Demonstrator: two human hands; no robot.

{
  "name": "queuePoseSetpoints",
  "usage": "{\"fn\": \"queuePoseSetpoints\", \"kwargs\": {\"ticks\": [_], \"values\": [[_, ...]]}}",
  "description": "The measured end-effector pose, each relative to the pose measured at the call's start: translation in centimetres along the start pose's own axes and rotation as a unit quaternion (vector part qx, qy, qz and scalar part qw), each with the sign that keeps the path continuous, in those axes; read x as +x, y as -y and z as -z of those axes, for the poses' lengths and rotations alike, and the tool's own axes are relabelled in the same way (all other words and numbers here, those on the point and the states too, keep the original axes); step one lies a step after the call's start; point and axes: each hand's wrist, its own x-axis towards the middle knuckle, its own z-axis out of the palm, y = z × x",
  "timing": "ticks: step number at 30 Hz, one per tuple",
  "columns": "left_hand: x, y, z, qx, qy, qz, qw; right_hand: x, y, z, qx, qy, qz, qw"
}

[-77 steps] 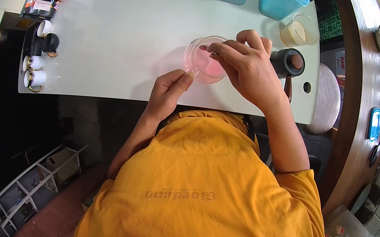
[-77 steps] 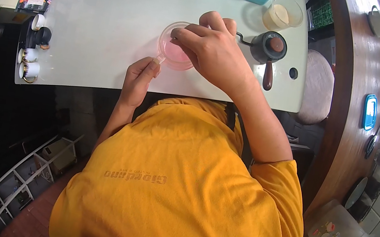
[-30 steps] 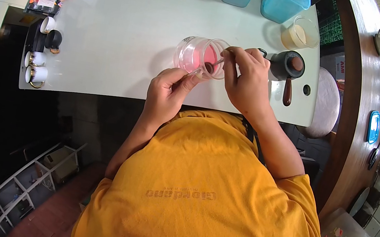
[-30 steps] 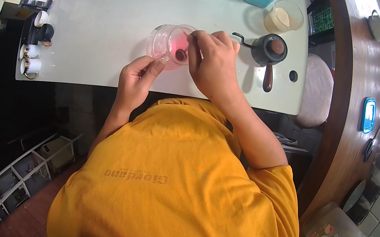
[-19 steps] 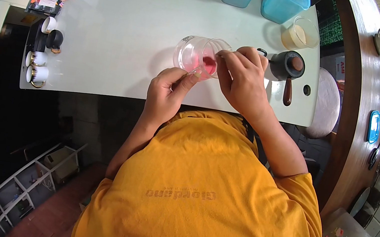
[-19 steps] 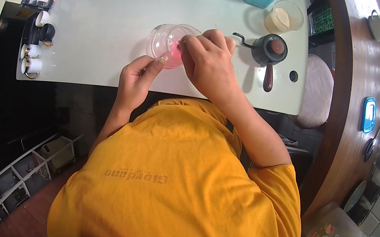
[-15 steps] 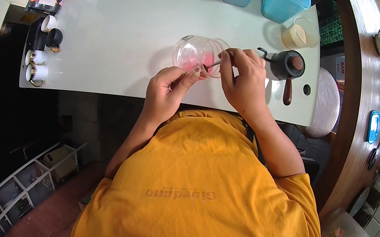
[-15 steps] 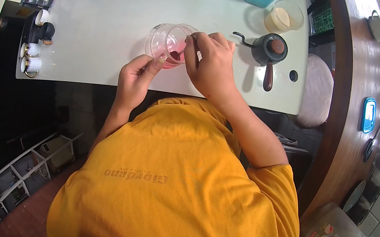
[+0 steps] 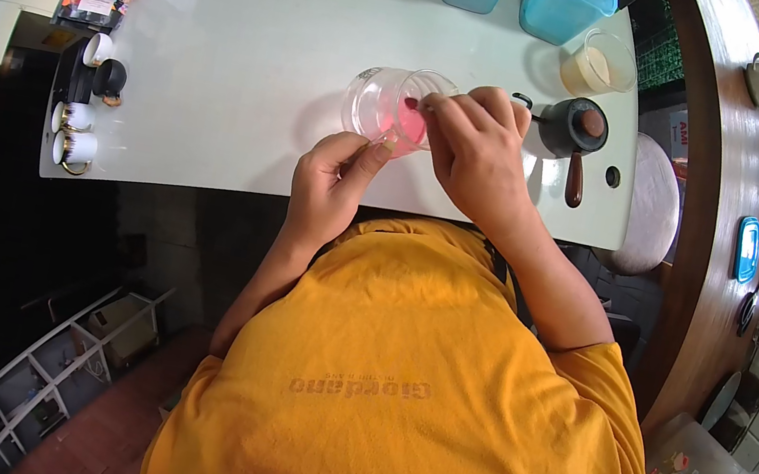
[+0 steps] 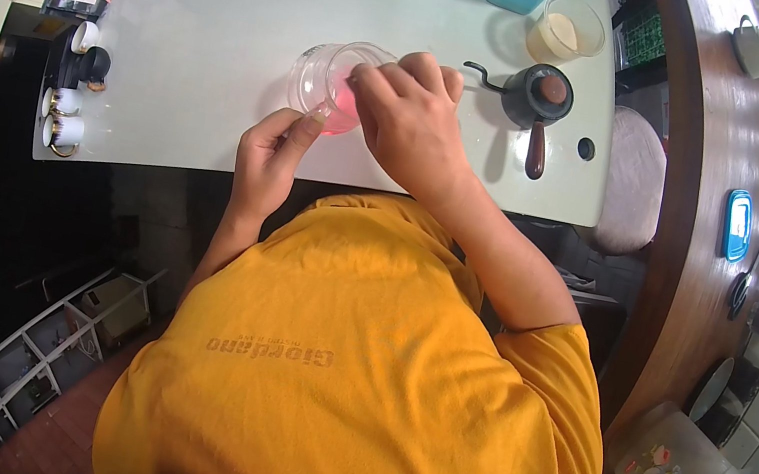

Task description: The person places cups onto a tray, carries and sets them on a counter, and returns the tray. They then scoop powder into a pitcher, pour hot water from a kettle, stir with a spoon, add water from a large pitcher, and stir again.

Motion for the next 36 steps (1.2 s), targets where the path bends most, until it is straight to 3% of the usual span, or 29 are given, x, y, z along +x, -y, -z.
{"fn": "queuePoseSetpoints", "kwargs": {"ticks": [4, 6, 10, 12, 18, 22, 25, 27, 31, 33, 36], "values": [[0.0, -0.2, 0.0, 0.003, -0.004, 0.009, 1.0, -0.1, 0.3, 0.1, 0.052, -0.011, -0.102, 0.993], [0.0, -0.3, -0.2, -0.009, -0.007, 0.006, 1.0, -0.2, 0.2, -0.1, 0.15, 0.027, -0.208, 0.966], [-0.1, 0.0, 0.1, -0.001, -0.001, 0.011, 1.0, 0.1, 0.2, -0.4, 0.126, -0.013, -0.149, 0.981], [-0.1, 0.1, 0.1, -0.007, -0.005, 0.009, 1.0, 0.5, 0.1, 0.2, 0.058, 0.02, -0.059, 0.996], [0.1, -0.3, 0.1, -0.019, -0.003, 0.004, 1.0, 1.0, -0.2, 0.4, 0.029, 0.033, 0.043, 0.998], [0.1, 0.3, 0.2, -0.015, -0.005, -0.006, 1.0, 0.7, -0.1, 0.2, 0.024, 0.021, 0.024, 0.999], [0.1, -0.1, 0.2, -0.005, -0.003, 0.0, 1.0, 0.3, -0.1, -0.2, 0.048, -0.002, -0.062, 0.997], [0.2, -0.7, 0.1, -0.017, 0.001, -0.001, 1.0, 0.3, 0.1, -0.2, 0.138, 0.02, -0.18, 0.974], [0.2, 0.1, 0.2, -0.014, 0.005, -0.002, 1.0, 0.6, 0.0, 0.0, 0.122, 0.0, -0.136, 0.983], [0.3, 0.2, 0.1, -0.015, 0.002, -0.001, 1.0, 0.9, 0.0, 0.4, 0.064, 0.021, -0.056, 0.996], [0.4, 0.0, 0.0, -0.02, 0.002, 0.006, 1.0, 1.3, -0.1, 0.6, 0.054, 0.03, -0.009, 0.998]]}}
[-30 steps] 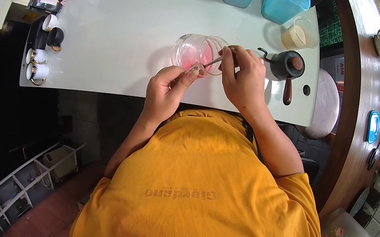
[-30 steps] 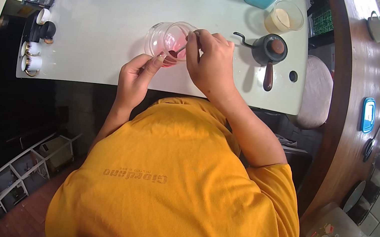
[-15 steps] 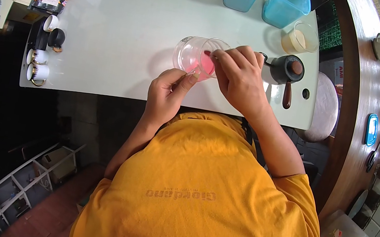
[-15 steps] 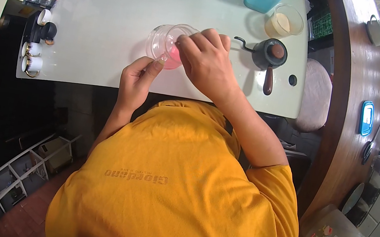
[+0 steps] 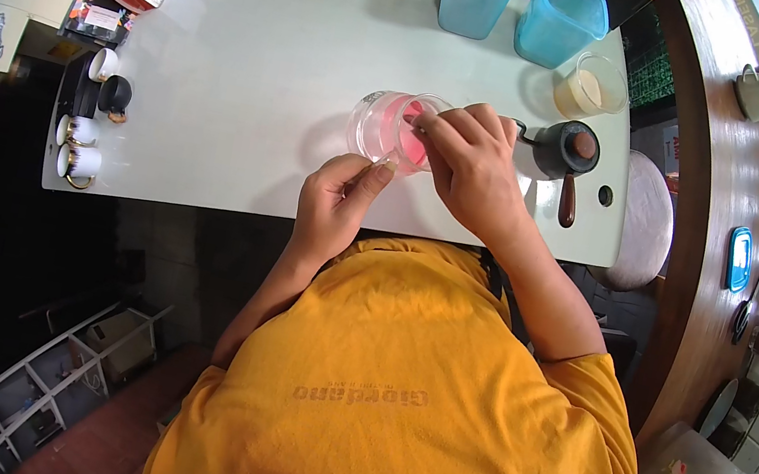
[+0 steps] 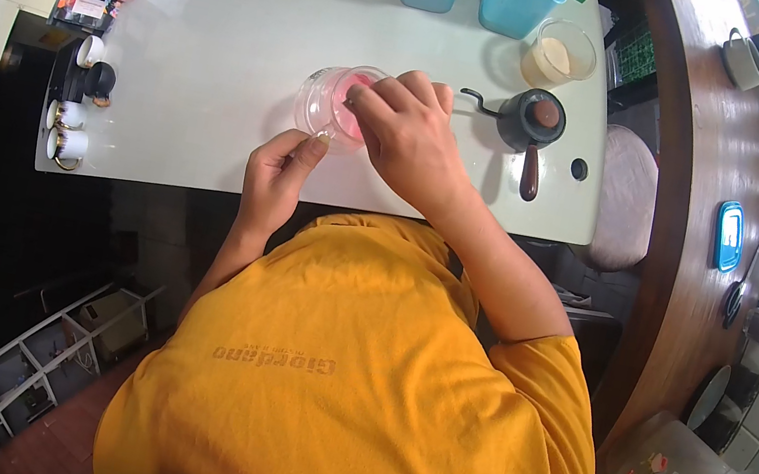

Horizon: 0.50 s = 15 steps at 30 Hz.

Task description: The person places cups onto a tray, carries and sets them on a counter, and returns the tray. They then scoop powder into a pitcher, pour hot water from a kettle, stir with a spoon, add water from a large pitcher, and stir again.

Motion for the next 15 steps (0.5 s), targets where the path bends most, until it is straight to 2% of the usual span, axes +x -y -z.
{"fn": "queuePoseSetpoints", "kwargs": {"ticks": [5, 8, 9, 11, 12, 13, 15], "values": [[0.19, -0.16, 0.01, -0.009, -0.001, -0.003, 1.0, 0.18, 0.12, 0.23, -0.033, -0.018, 0.054, 0.998], [0.26, -0.09, -0.05, -0.008, -0.004, 0.002, 1.0, -0.26, -0.04, -0.5, -0.005, -0.075, -0.021, 0.997], [0.24, -0.03, -0.13, 0.0, -0.005, -0.001, 1.0, -0.2, 0.1, -0.42, -0.005, -0.077, -0.019, 0.997], [0.29, -0.32, -0.26, 0.008, -0.005, -0.003, 1.0, -0.19, 0.38, -0.18, 0.049, -0.043, -0.173, 0.983], [0.31, -0.72, -0.27, -0.032, -0.007, 0.02, 0.999, -0.25, -0.02, -0.39, 0.117, -0.013, -0.246, 0.962], [0.29, -0.96, -0.27, -0.071, -0.009, 0.043, 0.996, -0.21, 0.04, -0.39, 0.117, -0.013, -0.247, 0.962], [0.4, -0.33, 0.23, -0.086, -0.014, 0.055, 0.995, 0.18, 0.36, -0.14, 0.171, -0.108, -0.195, 0.96]]}}
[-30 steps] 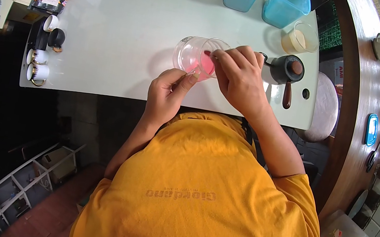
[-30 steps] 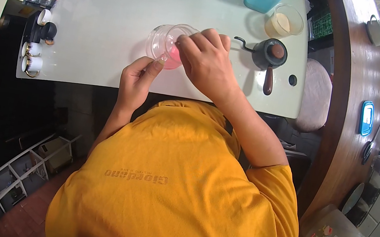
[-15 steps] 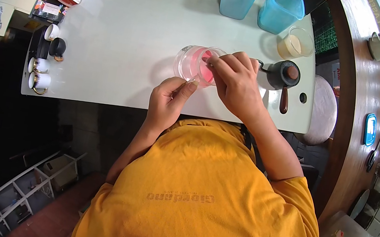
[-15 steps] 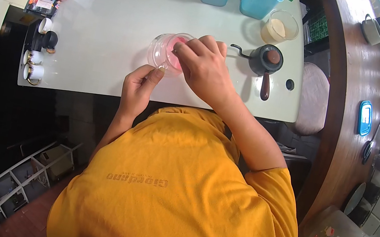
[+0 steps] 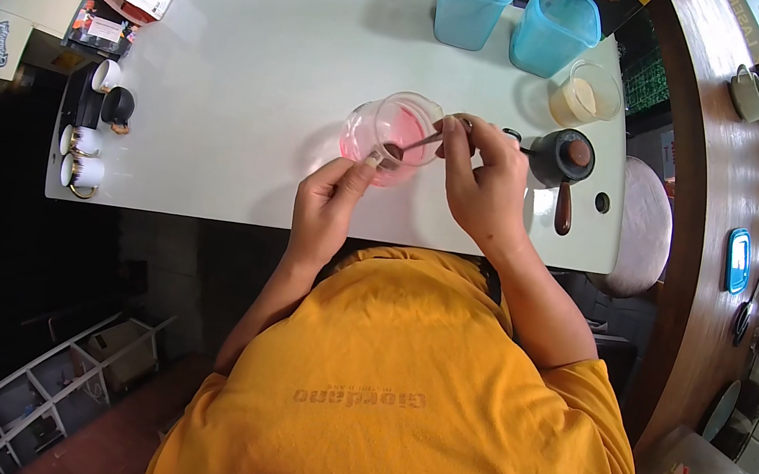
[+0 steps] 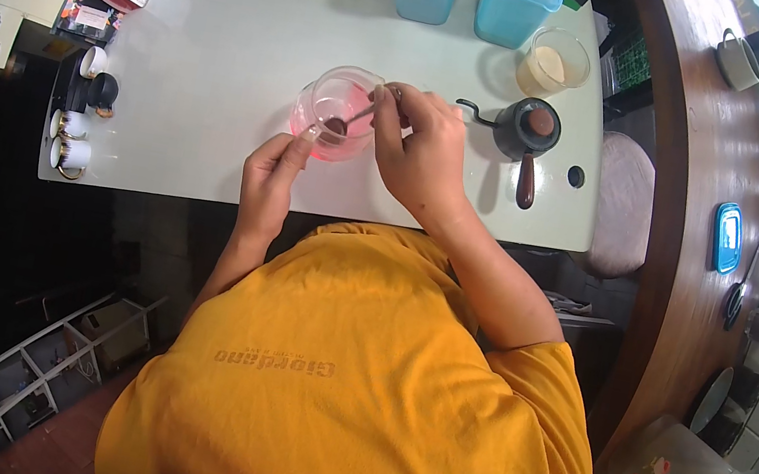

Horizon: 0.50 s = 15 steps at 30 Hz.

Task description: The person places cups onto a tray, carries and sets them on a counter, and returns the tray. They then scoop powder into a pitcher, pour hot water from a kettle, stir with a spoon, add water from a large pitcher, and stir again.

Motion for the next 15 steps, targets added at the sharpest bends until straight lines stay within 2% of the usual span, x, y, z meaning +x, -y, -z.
{"fn": "queuePoseSetpoints", "kwargs": {"ticks": [1, 2, 4, 5, 6, 9, 15], "values": [[0.1, 0.4, 0.3, -0.015, -0.006, 0.011, 1.0, 0.1, 0.5, 0.5, -0.029, -0.021, 0.065, 0.997], [0.3, 0.9, 0.4, -0.016, -0.006, 0.011, 1.0, 0.4, 1.2, 1.1, -0.029, -0.021, 0.065, 0.997], [0.7, 1.7, 0.5, -0.129, -0.019, 0.024, 0.991, 0.9, 2.4, 2.2, -0.099, -0.053, 0.22, 0.969], [0.7, 1.8, 0.6, -0.129, -0.019, 0.024, 0.991, 0.8, 2.5, 2.7, -0.102, -0.06, 0.266, 0.957], [0.7, 1.9, 0.7, -0.124, -0.007, 0.024, 0.992, 0.6, 2.7, 3.1, -0.102, -0.059, 0.267, 0.957], [0.7, 1.6, 0.7, -0.137, 0.009, 0.027, 0.99, -0.2, 2.2, 3.3, -0.119, -0.058, 0.35, 0.927], [1.2, 1.6, 0.7, -0.159, 0.021, 0.042, 0.986, -1.2, 1.0, 2.9, -0.164, -0.043, 0.375, 0.912]]}}
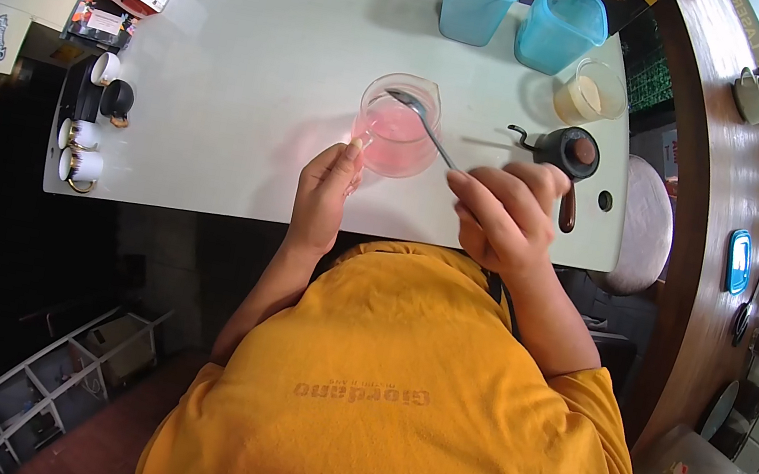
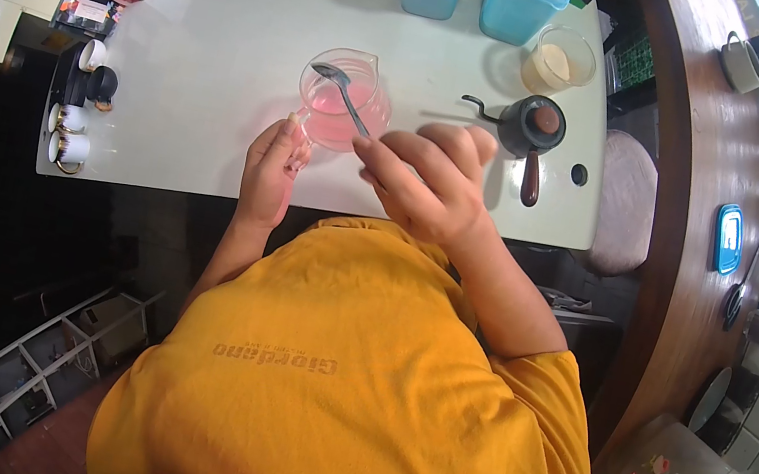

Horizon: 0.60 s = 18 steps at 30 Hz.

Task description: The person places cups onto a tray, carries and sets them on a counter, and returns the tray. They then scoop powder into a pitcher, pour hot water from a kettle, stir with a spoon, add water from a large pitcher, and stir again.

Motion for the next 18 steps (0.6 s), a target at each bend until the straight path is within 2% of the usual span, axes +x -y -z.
{"fn": "queuePoseSetpoints", "kwargs": {"ticks": [3, 5, 9, 17, 18], "values": [[0.3, 0.1, 0.2, -0.004, 0.009, 0.01, 1.0, -0.8, 0.2, -0.4, 0.012, 0.011, -0.012, 1.0], [0.5, 0.3, 0.2, -0.006, 0.007, 0.018, 1.0, -1.0, 0.9, 0.3, 0.032, -0.022, -0.05, 0.998], [1.0, 1.1, 0.7, -0.027, 0.014, 0.018, 0.999, -1.6, 1.4, -0.2, 0.032, 0.002, -0.076, 0.997], [1.8, 1.2, 2.0, -0.016, 0.06, 0.034, 0.997, -1.1, 3.7, -0.2, -0.012, -0.054, -0.126, 0.991], [1.9, 1.2, 2.1, -0.025, 0.059, 0.038, 0.997, -1.4, 3.9, -0.6, 0.011, -0.071, -0.156, 0.985]]}}
